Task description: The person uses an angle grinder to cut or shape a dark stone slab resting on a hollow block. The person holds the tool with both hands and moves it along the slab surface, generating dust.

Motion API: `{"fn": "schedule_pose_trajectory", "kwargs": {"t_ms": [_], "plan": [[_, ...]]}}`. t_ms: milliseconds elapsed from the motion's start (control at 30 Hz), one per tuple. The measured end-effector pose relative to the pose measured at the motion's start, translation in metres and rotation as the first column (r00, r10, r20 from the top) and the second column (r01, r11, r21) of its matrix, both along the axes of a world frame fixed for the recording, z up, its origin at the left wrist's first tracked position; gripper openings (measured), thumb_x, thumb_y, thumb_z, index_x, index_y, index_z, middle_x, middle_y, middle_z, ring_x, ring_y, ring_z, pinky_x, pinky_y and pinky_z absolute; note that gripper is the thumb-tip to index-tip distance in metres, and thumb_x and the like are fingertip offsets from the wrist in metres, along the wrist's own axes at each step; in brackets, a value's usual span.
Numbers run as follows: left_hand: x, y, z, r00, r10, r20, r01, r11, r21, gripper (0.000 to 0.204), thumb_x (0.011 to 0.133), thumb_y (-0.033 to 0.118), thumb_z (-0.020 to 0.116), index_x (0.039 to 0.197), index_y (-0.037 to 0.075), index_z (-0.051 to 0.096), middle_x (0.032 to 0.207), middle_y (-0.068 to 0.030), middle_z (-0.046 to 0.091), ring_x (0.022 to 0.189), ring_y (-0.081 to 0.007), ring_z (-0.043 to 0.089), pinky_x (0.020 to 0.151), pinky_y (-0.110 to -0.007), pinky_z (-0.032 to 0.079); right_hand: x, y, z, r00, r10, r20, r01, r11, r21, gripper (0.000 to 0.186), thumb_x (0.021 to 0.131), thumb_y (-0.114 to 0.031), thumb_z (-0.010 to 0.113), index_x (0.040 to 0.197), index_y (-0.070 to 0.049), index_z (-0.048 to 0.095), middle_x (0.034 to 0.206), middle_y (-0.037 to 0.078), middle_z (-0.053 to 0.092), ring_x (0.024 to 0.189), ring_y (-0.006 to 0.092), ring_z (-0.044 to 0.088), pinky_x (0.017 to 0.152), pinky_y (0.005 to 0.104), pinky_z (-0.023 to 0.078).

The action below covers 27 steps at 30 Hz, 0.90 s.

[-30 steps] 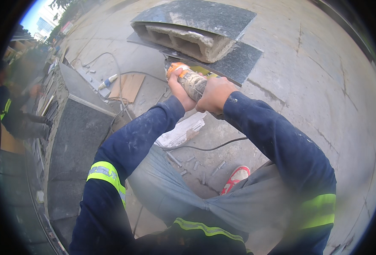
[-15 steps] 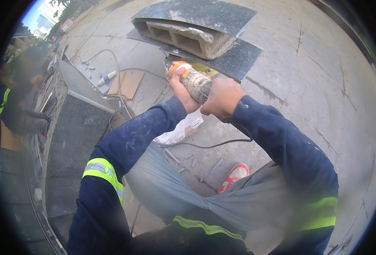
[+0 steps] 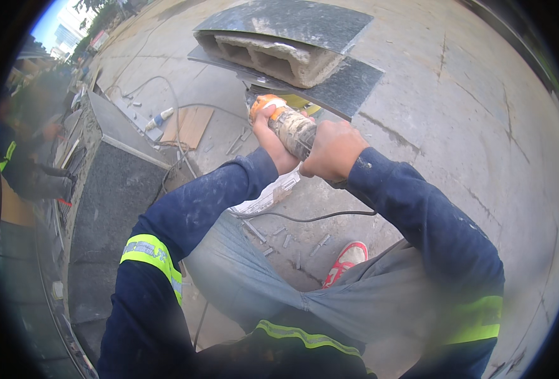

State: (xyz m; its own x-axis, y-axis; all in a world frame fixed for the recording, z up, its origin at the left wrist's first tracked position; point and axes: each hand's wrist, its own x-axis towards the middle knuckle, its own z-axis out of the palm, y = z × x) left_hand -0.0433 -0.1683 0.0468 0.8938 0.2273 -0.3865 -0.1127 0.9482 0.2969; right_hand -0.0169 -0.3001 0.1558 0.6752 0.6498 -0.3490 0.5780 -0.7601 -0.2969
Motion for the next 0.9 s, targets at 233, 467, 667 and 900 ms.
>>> {"fn": "schedule_pose_trajectory", "kwargs": {"t_ms": [233,467,667,900], "plan": [[-0.004,-0.006,0.002,1.0,-0.012,0.006,0.012,0.999,-0.032,0.062,0.073,0.048,0.056,0.108,-0.003,0.046,0.092,-0.0141,0.055,0.087,-0.0299,0.057,0.082,-0.042,0.047,-0.002,-0.006,0.001,0.999,0.037,0.001,-0.037,0.999,0.02,0.052,0.059,-0.03,0.075,0.092,0.009,0.065,0.089,0.025,0.066,0.083,0.032,0.067,0.077,0.0338,0.053],[-0.006,-0.014,0.008,1.0,-0.013,-0.021,0.012,1.0,-0.027,0.061,0.073,0.048,0.055,0.105,-0.003,0.047,0.091,-0.0138,0.055,0.087,-0.0296,0.057,0.082,-0.042,0.048,-0.003,-0.012,-0.001,1.0,-0.007,0.005,0.007,1.0,0.003,0.053,0.059,-0.031,0.074,0.092,0.009,0.064,0.087,0.025,0.066,0.082,0.0322,0.067,0.076,0.0343,0.054],[-0.007,-0.008,0.005,1.0,-0.019,-0.012,0.02,1.0,0.015,0.062,0.073,0.049,0.055,0.106,-0.003,0.047,0.091,-0.0141,0.055,0.086,-0.0305,0.057,0.082,-0.042,0.048,0.0,-0.007,-0.005,1.0,0.018,0.006,-0.018,0.999,0.034,0.048,0.059,-0.03,0.073,0.088,0.007,0.066,0.085,0.023,0.066,0.082,0.031,0.067,0.076,0.0339,0.053],[0.002,0.005,-0.003,1.0,-0.008,-0.018,0.009,1.0,0.018,0.062,0.073,0.049,0.055,0.106,-0.002,0.047,0.093,-0.0145,0.055,0.089,-0.0311,0.057,0.084,-0.043,0.048,0.01,0.006,-0.014,0.999,0.026,-0.029,-0.025,0.999,0.039,0.058,0.053,-0.034,0.076,0.088,0.01,0.062,0.083,0.026,0.065,0.08,0.0338,0.066,0.073,0.0359,0.053]]}}
